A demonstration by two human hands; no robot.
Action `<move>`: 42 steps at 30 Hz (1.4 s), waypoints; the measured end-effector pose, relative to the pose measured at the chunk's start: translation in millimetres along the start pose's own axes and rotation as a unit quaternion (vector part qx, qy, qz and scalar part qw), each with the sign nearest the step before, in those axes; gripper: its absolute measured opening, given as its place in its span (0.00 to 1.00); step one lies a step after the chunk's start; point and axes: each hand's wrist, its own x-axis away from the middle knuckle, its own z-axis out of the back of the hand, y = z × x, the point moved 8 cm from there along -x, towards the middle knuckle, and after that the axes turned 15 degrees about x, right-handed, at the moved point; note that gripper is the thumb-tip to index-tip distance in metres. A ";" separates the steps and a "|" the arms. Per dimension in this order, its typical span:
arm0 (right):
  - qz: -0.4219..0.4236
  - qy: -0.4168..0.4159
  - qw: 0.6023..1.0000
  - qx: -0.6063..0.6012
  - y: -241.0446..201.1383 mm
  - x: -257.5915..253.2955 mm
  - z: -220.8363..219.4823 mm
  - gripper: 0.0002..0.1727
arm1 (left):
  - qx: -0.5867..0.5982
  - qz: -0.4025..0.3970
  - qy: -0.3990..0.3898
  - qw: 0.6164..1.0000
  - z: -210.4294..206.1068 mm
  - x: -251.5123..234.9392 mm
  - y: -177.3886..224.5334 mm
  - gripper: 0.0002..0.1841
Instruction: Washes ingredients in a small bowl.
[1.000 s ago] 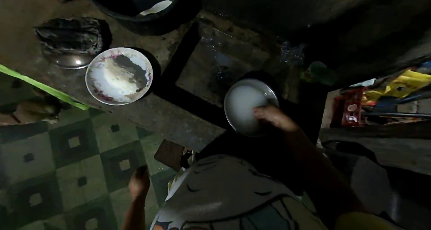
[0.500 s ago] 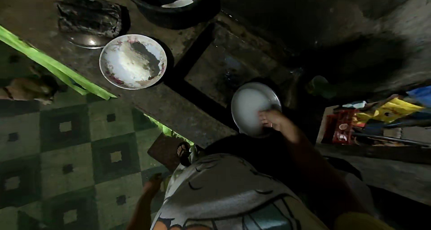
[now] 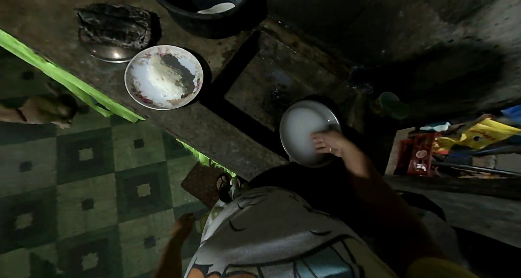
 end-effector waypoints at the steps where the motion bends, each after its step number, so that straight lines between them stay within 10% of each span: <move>1: 0.009 0.001 1.000 -0.006 -3.7 0.5 3.9 0.25 | -0.001 0.006 -0.001 1.000 -2.9 -0.4 -5.6 0.22; 29: 0.015 0.032 0.999 -0.019 -11.9 -31.9 32.0 0.29 | -0.036 0.002 -0.015 0.999 -5.1 4.6 18.6 0.23; 36: 0.046 0.008 0.943 -0.329 -26.5 -24.7 -35.7 0.13 | 0.038 -0.004 0.038 0.999 19.6 -10.2 -4.7 0.23; 42: 0.152 -0.073 0.947 -0.275 -122.5 3.2 -59.0 0.16 | 0.049 -0.117 0.145 0.981 106.3 28.8 120.0 0.22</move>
